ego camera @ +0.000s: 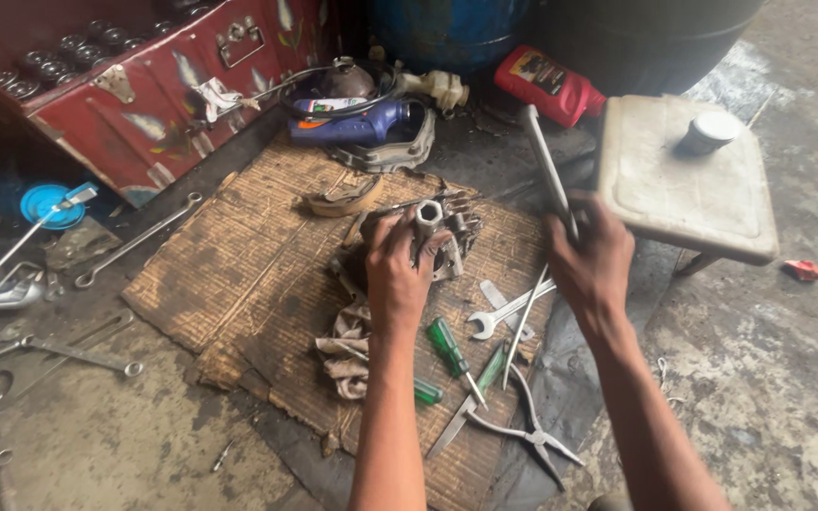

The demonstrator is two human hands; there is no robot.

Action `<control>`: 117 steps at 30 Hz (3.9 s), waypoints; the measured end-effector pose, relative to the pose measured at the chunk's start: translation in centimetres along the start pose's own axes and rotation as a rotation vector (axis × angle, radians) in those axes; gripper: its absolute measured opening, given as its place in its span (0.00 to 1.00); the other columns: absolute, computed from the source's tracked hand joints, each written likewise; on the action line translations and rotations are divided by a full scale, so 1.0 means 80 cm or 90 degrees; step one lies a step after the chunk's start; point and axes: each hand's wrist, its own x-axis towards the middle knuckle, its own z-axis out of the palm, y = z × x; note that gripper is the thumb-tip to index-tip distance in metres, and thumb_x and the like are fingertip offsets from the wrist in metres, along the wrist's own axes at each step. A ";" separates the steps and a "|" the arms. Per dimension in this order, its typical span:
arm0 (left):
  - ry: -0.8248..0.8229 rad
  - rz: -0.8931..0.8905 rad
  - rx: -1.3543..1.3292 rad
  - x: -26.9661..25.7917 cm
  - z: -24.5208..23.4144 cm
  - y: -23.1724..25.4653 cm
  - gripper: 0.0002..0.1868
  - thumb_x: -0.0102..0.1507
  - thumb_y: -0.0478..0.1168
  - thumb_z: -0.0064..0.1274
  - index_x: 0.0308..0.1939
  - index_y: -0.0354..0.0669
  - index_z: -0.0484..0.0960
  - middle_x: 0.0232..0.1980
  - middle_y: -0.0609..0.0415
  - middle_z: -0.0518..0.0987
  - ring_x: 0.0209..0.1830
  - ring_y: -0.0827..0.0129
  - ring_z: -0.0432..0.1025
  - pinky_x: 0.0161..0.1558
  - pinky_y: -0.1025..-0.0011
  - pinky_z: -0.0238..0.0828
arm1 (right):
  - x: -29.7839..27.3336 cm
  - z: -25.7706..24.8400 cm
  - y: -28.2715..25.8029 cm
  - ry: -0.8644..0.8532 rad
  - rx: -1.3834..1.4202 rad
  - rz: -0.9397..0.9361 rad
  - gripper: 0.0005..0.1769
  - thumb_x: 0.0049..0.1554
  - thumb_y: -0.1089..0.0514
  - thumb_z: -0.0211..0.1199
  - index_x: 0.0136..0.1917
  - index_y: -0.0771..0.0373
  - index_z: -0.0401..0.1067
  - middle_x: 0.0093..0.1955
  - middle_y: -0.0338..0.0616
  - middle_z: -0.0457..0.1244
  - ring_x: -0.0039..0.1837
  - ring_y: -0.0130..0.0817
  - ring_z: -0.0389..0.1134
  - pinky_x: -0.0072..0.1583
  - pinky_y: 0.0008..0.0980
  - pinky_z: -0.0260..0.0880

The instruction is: The person disassembles an engine cylinder head by removing various internal components and bolts using a screwdriver and a socket wrench.

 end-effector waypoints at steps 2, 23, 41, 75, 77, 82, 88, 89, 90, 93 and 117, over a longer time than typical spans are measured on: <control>0.032 0.024 -0.009 -0.007 0.002 -0.006 0.20 0.67 0.45 0.57 0.60 0.38 0.80 0.48 0.45 0.82 0.44 0.61 0.81 0.41 0.68 0.80 | 0.011 0.001 -0.028 -0.025 0.021 -0.091 0.14 0.60 0.56 0.65 0.58 0.63 0.74 0.44 0.54 0.71 0.45 0.43 0.75 0.49 0.40 0.73; 0.075 0.066 -0.009 -0.031 -0.007 -0.008 0.14 0.68 0.34 0.57 0.57 0.35 0.82 0.51 0.46 0.84 0.52 0.59 0.81 0.51 0.65 0.80 | 0.088 -0.030 -0.047 -0.218 -0.127 -0.717 0.14 0.62 0.56 0.64 0.56 0.67 0.69 0.43 0.47 0.70 0.34 0.37 0.70 0.33 0.35 0.69; 0.134 0.092 0.117 -0.036 0.022 -0.006 0.11 0.69 0.32 0.57 0.56 0.35 0.81 0.51 0.44 0.85 0.52 0.60 0.80 0.49 0.69 0.83 | 0.075 -0.025 -0.032 -0.225 -0.151 -0.747 0.13 0.63 0.54 0.64 0.56 0.64 0.73 0.42 0.44 0.72 0.31 0.31 0.68 0.31 0.32 0.65; 0.076 0.118 0.117 -0.042 0.021 -0.053 0.31 0.61 0.27 0.62 0.67 0.53 0.76 0.66 0.59 0.82 0.71 0.63 0.69 0.71 0.62 0.65 | 0.052 0.016 0.071 -0.333 -0.331 -0.833 0.16 0.67 0.49 0.52 0.41 0.59 0.66 0.24 0.36 0.57 0.24 0.27 0.58 0.27 0.33 0.61; -0.022 0.060 0.118 -0.045 0.016 -0.057 0.35 0.54 0.27 0.60 0.65 0.55 0.78 0.65 0.60 0.81 0.67 0.63 0.70 0.70 0.61 0.65 | 0.053 0.013 0.072 -0.275 -0.199 -0.926 0.18 0.66 0.45 0.50 0.40 0.59 0.63 0.27 0.38 0.58 0.26 0.31 0.58 0.29 0.35 0.61; 0.048 0.063 0.115 -0.047 0.039 -0.059 0.25 0.67 0.31 0.61 0.66 0.55 0.75 0.65 0.61 0.81 0.65 0.65 0.71 0.67 0.64 0.67 | 0.048 0.025 0.073 -0.311 -0.247 -0.897 0.16 0.66 0.49 0.52 0.39 0.57 0.61 0.28 0.39 0.58 0.28 0.32 0.60 0.34 0.35 0.64; 0.094 -0.013 0.073 -0.059 0.048 -0.056 0.27 0.63 0.27 0.57 0.64 0.55 0.78 0.60 0.56 0.80 0.64 0.65 0.72 0.66 0.65 0.72 | 0.057 0.017 0.076 -0.250 -0.041 -0.876 0.15 0.63 0.48 0.51 0.39 0.58 0.59 0.28 0.41 0.57 0.29 0.40 0.61 0.35 0.43 0.61; 0.101 -0.016 0.074 -0.056 0.047 -0.053 0.30 0.60 0.26 0.57 0.64 0.54 0.78 0.60 0.56 0.80 0.64 0.65 0.71 0.67 0.65 0.73 | 0.057 0.019 0.077 -0.264 -0.120 -0.851 0.18 0.64 0.45 0.51 0.40 0.59 0.61 0.28 0.41 0.57 0.29 0.39 0.62 0.35 0.42 0.62; 0.103 -0.013 0.071 -0.051 0.046 -0.050 0.30 0.60 0.26 0.57 0.64 0.54 0.78 0.60 0.56 0.80 0.64 0.65 0.71 0.67 0.65 0.73 | 0.057 0.020 0.079 -0.277 -0.199 -0.822 0.21 0.64 0.42 0.51 0.41 0.61 0.62 0.28 0.41 0.57 0.29 0.39 0.62 0.36 0.40 0.64; 0.115 -0.017 0.041 -0.041 0.037 -0.046 0.29 0.58 0.29 0.63 0.61 0.57 0.80 0.59 0.66 0.83 0.60 0.69 0.70 0.64 0.66 0.69 | 0.050 0.020 0.092 -0.309 -0.189 -0.745 0.21 0.66 0.41 0.49 0.42 0.59 0.63 0.28 0.39 0.58 0.28 0.38 0.60 0.36 0.39 0.64; -0.047 0.174 0.087 -0.037 0.000 -0.042 0.34 0.63 0.17 0.50 0.70 0.48 0.71 0.71 0.55 0.76 0.74 0.62 0.69 0.74 0.62 0.61 | 0.005 0.053 0.230 -0.303 -0.319 -0.020 0.34 0.72 0.38 0.48 0.39 0.66 0.75 0.29 0.54 0.62 0.34 0.54 0.66 0.42 0.50 0.67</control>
